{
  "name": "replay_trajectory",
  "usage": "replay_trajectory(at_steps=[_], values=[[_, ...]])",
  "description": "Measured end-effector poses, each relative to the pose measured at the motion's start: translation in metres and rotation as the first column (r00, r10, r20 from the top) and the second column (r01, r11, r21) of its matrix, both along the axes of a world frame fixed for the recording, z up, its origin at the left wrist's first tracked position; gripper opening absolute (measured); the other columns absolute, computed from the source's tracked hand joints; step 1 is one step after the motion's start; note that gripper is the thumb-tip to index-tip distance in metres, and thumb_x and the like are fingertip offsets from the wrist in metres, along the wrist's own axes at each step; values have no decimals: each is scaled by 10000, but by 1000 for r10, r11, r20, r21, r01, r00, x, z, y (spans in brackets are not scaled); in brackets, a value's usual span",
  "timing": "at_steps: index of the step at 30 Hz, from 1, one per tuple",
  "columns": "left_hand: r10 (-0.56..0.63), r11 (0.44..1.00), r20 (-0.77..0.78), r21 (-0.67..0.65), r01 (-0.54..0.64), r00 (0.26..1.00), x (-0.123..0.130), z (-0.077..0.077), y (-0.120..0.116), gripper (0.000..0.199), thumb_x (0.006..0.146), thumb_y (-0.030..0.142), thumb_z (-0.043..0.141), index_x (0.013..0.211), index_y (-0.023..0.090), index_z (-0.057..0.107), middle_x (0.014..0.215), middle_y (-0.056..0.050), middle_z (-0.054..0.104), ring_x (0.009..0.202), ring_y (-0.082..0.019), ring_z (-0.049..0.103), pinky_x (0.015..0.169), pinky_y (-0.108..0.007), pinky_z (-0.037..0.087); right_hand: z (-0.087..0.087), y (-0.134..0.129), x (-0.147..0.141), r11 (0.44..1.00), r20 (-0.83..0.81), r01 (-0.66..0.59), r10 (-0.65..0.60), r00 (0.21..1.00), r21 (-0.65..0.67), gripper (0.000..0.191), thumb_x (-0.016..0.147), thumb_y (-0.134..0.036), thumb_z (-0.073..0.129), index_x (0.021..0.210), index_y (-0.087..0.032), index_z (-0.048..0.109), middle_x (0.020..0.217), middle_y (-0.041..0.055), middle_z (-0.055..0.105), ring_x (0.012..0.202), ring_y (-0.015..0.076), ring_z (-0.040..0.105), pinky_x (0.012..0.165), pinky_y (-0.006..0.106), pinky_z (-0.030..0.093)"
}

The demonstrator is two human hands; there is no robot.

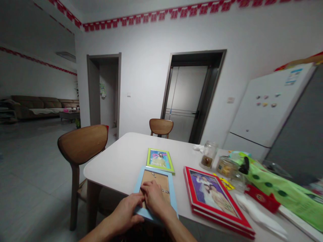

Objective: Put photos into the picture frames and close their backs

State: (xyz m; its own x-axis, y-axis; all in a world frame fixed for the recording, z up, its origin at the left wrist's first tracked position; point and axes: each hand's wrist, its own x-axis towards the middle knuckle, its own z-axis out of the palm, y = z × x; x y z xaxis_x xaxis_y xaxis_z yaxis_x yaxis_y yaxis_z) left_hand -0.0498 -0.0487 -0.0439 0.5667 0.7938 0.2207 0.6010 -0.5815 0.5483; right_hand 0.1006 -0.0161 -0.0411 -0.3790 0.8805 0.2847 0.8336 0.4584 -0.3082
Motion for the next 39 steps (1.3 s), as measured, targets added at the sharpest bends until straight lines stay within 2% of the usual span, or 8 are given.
replay_trajectory(at_steps=[5,11,15,23,29,32,36,39], values=[[10,1000,-1,-9,-10,1000,-1,1,-2,288,611,226,643,855,206,492,937,4,538,835,-166,489,740,-232,378,-3,0,6,999,-31,-39,39,999,9,268,763,-172,380,807,-215,641,899,18,619,874,158,472,755,259,309],[0,996,-51,-88,-5,999,-2,10,-8,348,631,253,619,954,217,494,1015,-26,528,916,-207,480,811,-281,367,-9,35,30,934,-117,356,-358,926,-43,270,766,-256,388,833,-187,640,858,59,645,794,153,548,682,236,363],[-23,990,-55,-140,15,998,0,13,-12,384,616,251,621,977,223,495,1036,-34,527,940,-225,473,832,-300,364,-15,58,40,868,-94,485,-494,864,-105,276,756,-353,410,703,-197,631,696,50,651,616,146,561,503,233,328],[-22,991,-124,-136,5,992,2,13,-12,439,576,214,644,988,196,496,1043,-54,534,926,-226,492,824,-299,381,-17,71,37,767,-96,633,-641,761,-108,180,686,-281,474,706,-168,612,759,117,649,704,217,588,535,278,349],[-84,996,-273,-31,78,958,27,5,-11,481,606,211,630,1058,169,471,1295,-115,358,1188,-277,298,994,-451,162,-8,62,43,845,-255,521,-534,806,-123,231,709,-308,445,618,-167,604,684,82,654,669,175,585,598,264,386],[-132,991,-276,-6,136,952,45,-6,-10,481,656,166,567,1118,150,435,1325,-132,310,1223,-275,237,996,-465,161,-2,47,57,890,-380,440,-451,808,-120,221,702,-303,440,679,-172,617,719,52,661,680,157,585,632,245,406],[-102,994,-151,13,105,983,43,-3,-10,461,623,83,520,1076,149,462,1289,-122,370,1187,-250,312,1000,-389,214,5,21,90,879,-537,458,-452,712,-134,316,726,-351,384,854,-157,599,828,65,652,747,167,587,645,257,435],[-36,999,165,31,31,986,35,21,-10,419,620,70,485,1026,171,464,1210,-94,458,1109,-213,409,958,-334,293,6,-3,99,823,-748,506,-503,434,-260,368,728,-376,379,971,-150,535,892,81,626,767,169,580,591,253,444]])
